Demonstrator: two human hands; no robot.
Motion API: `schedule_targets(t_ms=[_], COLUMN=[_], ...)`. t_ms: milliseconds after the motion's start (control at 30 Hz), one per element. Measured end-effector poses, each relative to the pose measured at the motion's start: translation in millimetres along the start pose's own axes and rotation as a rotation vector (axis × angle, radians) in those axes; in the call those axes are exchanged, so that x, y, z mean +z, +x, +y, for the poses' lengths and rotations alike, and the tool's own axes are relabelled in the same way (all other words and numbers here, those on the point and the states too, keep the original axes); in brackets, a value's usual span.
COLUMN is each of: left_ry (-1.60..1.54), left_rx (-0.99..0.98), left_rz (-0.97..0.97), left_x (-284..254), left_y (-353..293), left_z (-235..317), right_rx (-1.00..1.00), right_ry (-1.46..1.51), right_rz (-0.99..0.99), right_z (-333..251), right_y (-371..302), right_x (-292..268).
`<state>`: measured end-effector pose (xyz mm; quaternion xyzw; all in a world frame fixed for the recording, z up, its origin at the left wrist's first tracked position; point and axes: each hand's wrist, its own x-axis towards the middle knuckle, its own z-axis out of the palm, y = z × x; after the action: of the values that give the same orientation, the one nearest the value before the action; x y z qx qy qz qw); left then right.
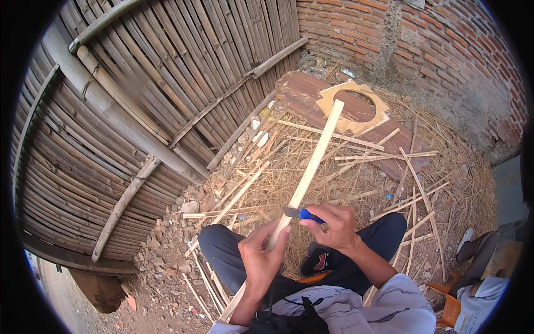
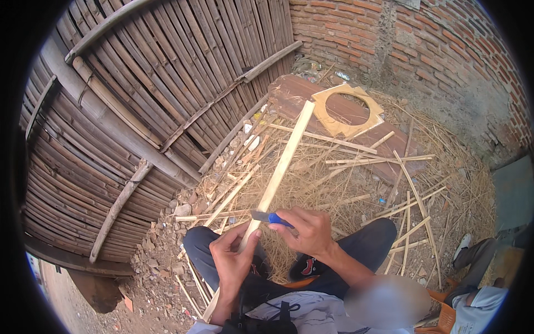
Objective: The person sits on the ground and uses a blue utility knife to shave thin strips off a long, thin piece of wood. They hold the wood in their left hand and scrape the blade along its length repeatedly, creating wood shavings that fall onto the ground.
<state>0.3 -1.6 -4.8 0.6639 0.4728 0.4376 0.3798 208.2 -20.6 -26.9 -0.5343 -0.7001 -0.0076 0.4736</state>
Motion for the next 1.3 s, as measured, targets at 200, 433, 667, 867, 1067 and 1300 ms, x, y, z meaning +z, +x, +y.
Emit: schedule_targets(t_ms=[200,433,667,867,1067,1300], left_ry=[0.027,0.067,0.071,-0.224,-0.325,-0.295], left_rx=[0.073,0.05,-0.096,-0.368,-0.357,-0.221], left_rz=[0.019,-0.006,-0.099,-0.107,-0.189,-0.193], left_x=[6.3,-6.1,-46.6,-47.3,-17.2,-3.9], left_y=[1.7,-5.4,-45.8,-29.1,-7.7,-5.8], left_z=[-2.8,-0.7,-27.5,-34.5,-24.9,-19.7], right_rx=[-0.03,0.024,0.529,0.301,0.055,0.009], right_ry=[-0.037,-0.08,-0.247,-0.017,0.104,0.08], right_rz=[0.023,0.106,0.427,0.203,0.001,-0.033], right_z=[-0.3,18.6,126.6,74.3,7.7,-1.0], right_y=[2.3,14.6,62.9,31.5,-4.3,-4.2], right_x=[2.3,-7.9,-75.6,-32.4,16.5,16.6])
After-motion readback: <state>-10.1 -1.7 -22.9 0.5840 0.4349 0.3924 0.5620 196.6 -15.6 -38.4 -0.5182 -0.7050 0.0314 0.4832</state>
